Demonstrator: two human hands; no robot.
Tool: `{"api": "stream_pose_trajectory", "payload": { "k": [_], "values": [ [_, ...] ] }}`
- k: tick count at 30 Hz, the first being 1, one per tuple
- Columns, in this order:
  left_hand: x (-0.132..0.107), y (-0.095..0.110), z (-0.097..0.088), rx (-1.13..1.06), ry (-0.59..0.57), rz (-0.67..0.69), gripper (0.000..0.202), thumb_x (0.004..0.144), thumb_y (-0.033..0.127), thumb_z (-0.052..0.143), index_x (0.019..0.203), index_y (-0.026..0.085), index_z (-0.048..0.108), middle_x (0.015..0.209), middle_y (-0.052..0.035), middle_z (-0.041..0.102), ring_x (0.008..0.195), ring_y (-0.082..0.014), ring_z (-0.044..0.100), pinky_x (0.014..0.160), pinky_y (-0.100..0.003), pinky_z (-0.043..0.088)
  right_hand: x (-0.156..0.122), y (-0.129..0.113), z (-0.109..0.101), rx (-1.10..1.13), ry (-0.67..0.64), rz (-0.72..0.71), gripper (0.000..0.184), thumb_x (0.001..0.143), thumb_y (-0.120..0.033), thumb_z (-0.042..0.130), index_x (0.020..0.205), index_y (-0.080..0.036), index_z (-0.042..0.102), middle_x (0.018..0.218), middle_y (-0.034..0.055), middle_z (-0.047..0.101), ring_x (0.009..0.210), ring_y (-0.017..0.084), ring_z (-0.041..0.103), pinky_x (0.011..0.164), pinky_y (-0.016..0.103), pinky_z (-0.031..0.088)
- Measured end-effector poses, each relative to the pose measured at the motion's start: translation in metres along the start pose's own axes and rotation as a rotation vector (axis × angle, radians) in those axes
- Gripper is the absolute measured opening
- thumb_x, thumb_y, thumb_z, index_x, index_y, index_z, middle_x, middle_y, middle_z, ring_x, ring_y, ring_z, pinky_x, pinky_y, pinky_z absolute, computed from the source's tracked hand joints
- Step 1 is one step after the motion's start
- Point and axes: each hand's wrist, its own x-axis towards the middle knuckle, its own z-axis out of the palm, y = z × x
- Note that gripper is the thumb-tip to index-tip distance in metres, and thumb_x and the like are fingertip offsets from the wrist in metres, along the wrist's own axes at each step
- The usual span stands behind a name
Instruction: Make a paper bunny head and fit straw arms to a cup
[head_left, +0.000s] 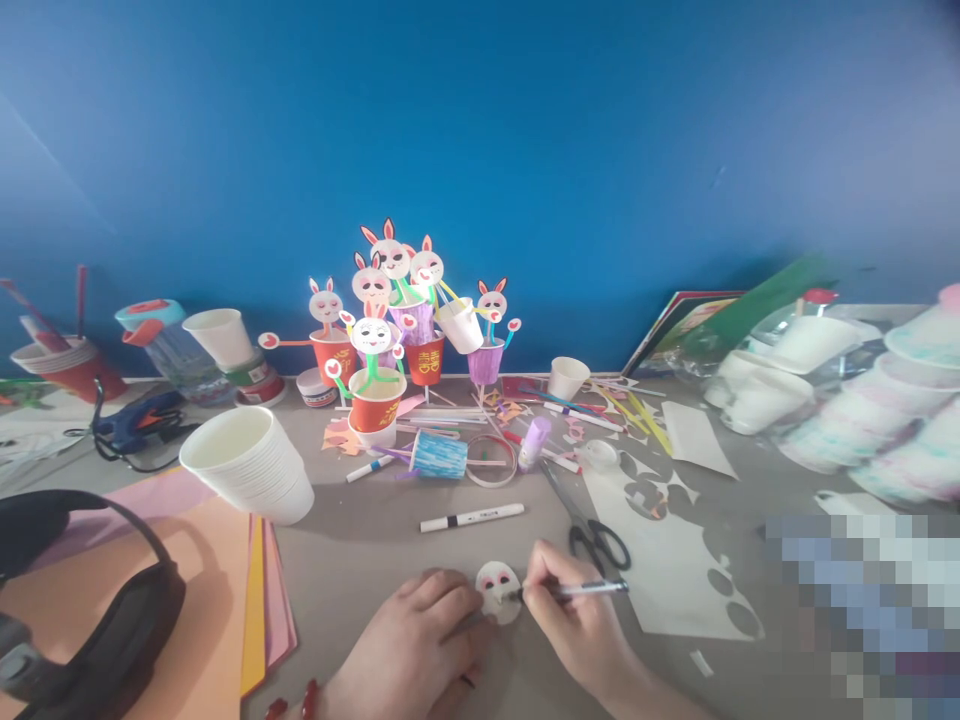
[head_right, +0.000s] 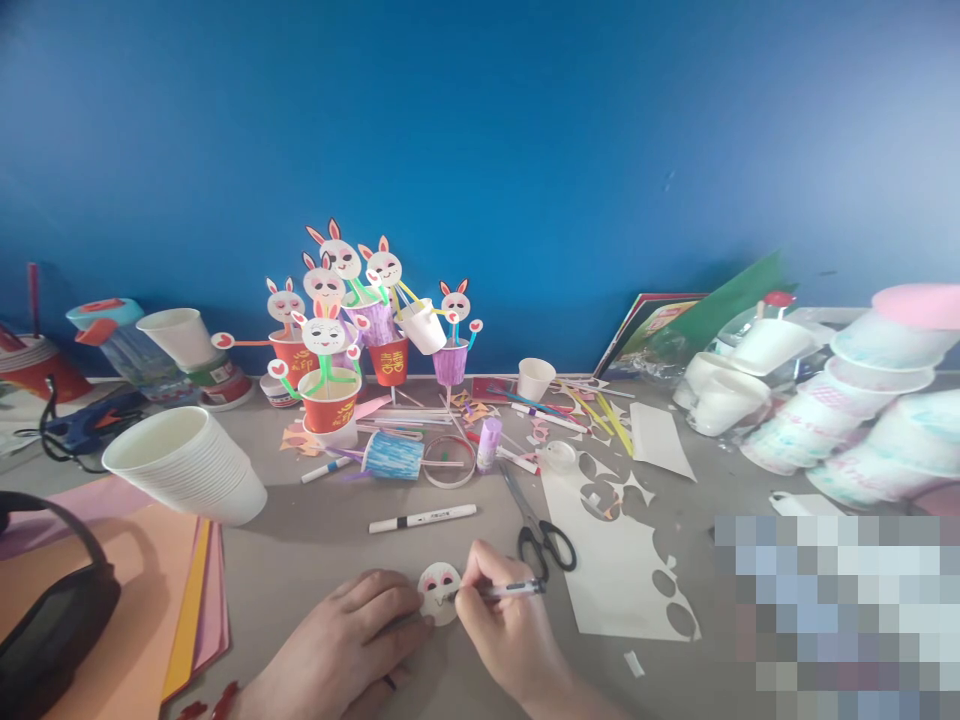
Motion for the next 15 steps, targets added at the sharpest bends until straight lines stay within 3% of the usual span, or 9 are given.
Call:
{"api": "stream_pose_trajectory", "payload": {
  "k": [9, 15],
  "values": [
    [-0.001, -0.002, 0.002, 0.009, 0.017, 0.015, 0.035, 0.079, 0.01, 0.061, 0.111, 0.024, 0.065, 0.108, -0.0021, 0.071, 0.102, -0.0232, 0.062, 0.087, -0.034, 0.054, 0.0, 0.003, -0.002, 0.113, 0.061, 0.044, 0.022, 0.083, -0.02, 0.044, 0.064, -0.025, 0.036, 0.057, -0.0075, 0.035, 0.051, 0.013, 0.034, 0.049, 0.025, 0.027],
    [-0.004, -0.006, 0.007, 0.025, 0.049, 0.007, 0.041, 0.075, 0.009, 0.062, 0.113, 0.025, 0.064, 0.114, -0.004, 0.069, 0.101, -0.0239, 0.063, 0.085, -0.035, 0.055, 0.004, -0.008, -0.005, 0.276, 0.115, 0.148, 0.016, 0.083, -0.027, 0.05, 0.068, -0.023, 0.049, 0.056, -0.0061, 0.045, 0.051, 0.013, 0.043, 0.049, 0.024, 0.033]
  ]
}}
